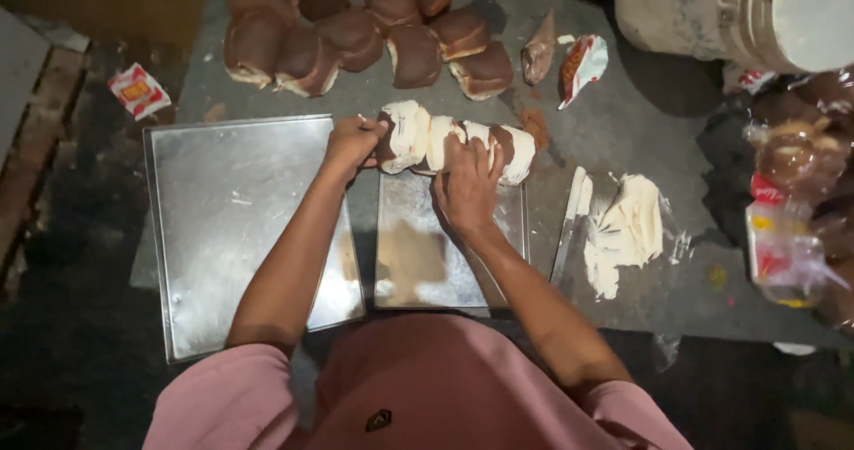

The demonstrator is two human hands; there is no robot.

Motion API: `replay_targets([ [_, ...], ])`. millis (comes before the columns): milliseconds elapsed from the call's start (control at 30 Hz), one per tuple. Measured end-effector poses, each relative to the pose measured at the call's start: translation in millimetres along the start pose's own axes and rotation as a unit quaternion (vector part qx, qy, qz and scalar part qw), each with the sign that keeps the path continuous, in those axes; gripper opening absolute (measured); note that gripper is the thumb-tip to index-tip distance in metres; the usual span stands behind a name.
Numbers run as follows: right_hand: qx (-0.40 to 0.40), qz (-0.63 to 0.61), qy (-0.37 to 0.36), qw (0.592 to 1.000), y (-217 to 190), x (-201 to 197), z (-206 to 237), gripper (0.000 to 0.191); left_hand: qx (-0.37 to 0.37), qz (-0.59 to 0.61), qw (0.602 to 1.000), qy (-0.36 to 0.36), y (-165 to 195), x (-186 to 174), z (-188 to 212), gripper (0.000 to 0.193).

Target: The person spreads a white creamy filling onto chocolate-glazed buns using a metal spatula. They scoop the filling from a pile on the table, apply it to the cut surface of each bun, and place the finished buns onto a metal tray.

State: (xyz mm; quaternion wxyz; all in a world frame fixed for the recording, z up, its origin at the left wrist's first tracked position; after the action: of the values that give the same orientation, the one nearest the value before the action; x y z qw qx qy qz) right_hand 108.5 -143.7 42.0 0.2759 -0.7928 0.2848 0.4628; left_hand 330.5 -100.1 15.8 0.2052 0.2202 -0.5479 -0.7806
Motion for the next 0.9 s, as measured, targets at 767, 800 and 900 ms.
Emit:
replay_targets([
  [767,0.045,-0.044,0.054,0.997,26.8,-39.2,28.2,0.069,0.16,0.079,0.983,-0.039,-28.7,36.3,-20.9,0.031],
  [800,0.067,-0.031,0.087,0.993,32.9,-42.2,39.0,0.071,0.178,0.103,0.979,-0.007,-34.1,38.5,-19.7,0.032],
  [900,0.221,-0.147,0.096,0.959,73.0,-40.4,64.6,0.075,0.175,0.134,0.975,-0.023,-51.0,45.7,-5.9,0.039],
])
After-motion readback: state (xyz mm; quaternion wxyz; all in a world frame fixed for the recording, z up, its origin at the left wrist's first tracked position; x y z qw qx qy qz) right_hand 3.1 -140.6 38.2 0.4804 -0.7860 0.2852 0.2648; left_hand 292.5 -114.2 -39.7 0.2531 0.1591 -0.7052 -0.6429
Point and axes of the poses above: each hand's wrist, its own z-axis away from the middle knuckle, its own x-axis out of the palm, y = z × x, the point moved 2 cm from there along -z, towards the middle knuckle, and after that the axes turned 10 degrees about x, right-handed, at the moved point
